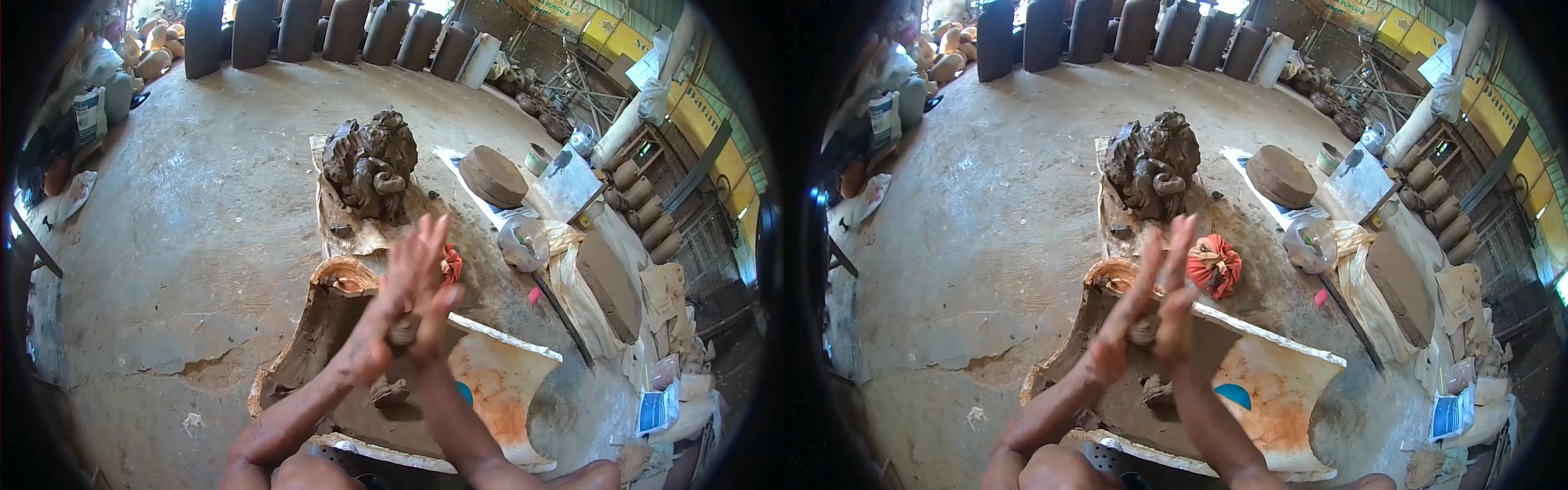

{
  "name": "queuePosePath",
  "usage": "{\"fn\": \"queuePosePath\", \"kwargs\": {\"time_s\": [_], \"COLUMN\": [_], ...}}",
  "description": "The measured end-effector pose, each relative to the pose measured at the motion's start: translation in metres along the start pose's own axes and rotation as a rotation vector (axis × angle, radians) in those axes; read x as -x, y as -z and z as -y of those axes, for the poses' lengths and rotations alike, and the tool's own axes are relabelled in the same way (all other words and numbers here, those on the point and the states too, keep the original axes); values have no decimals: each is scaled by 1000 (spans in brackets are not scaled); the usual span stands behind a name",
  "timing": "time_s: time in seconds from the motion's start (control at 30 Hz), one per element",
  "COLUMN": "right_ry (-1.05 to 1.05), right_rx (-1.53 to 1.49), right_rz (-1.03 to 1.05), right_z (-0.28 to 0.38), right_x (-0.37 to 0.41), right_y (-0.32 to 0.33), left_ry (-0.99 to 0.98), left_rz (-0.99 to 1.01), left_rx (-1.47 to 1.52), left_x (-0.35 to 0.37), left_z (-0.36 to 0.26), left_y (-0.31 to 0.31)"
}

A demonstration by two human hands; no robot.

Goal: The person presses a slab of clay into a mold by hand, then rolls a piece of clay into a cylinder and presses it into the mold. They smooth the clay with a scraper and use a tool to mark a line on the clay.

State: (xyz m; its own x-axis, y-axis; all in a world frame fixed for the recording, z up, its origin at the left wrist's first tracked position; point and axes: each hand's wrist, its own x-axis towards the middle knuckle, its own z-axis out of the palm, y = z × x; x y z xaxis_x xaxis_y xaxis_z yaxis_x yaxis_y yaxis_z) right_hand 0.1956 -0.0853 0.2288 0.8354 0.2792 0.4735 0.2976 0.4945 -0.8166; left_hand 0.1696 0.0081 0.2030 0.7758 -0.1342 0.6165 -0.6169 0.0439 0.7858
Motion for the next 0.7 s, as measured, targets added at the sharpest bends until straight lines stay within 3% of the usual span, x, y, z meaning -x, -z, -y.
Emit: {"fn": "queuePosePath", "kwargs": {"time_s": [0.07,0.13,0.2,0.23,0.27,0.33,0.37,0.4,0.47,0.53,0.6,0.63,0.7], "right_ry": [345,303,288,296,314,349,362,360,-19,6,53,167,128], "right_rx": [583,711,726,734,743,754,759,760,607,581,503,496,496], "right_rz": [252,283,274,274,280,278,269,267,-93,-27,76,149,105], "right_z": [-21,-25,-27,-26,-25,-24,-25,-26,-28,-25,-20,-7,-14], "right_x": [20,28,37,38,35,29,29,20,-5,6,20,26,32], "right_y": [2,7,6,4,2,-1,-2,1,10,0,-20,-41,-43], "left_ry": [87,-14,49,60,52,159,337,340,200,148,41,48,166], "left_rz": [-287,-401,-56,-6,-15,-320,-379,-378,-81,-54,-252,-244,-152], "left_rx": [147,285,168,100,104,243,724,725,335,365,251,249,526], "left_x": [-21,-17,10,8,0,-11,1,6,13,6,-4,-3,6], "left_z": [3,13,8,1,-1,-2,28,25,12,12,27,27,23], "left_y": [9,1,0,1,2,7,6,5,6,6,11,11,4]}}
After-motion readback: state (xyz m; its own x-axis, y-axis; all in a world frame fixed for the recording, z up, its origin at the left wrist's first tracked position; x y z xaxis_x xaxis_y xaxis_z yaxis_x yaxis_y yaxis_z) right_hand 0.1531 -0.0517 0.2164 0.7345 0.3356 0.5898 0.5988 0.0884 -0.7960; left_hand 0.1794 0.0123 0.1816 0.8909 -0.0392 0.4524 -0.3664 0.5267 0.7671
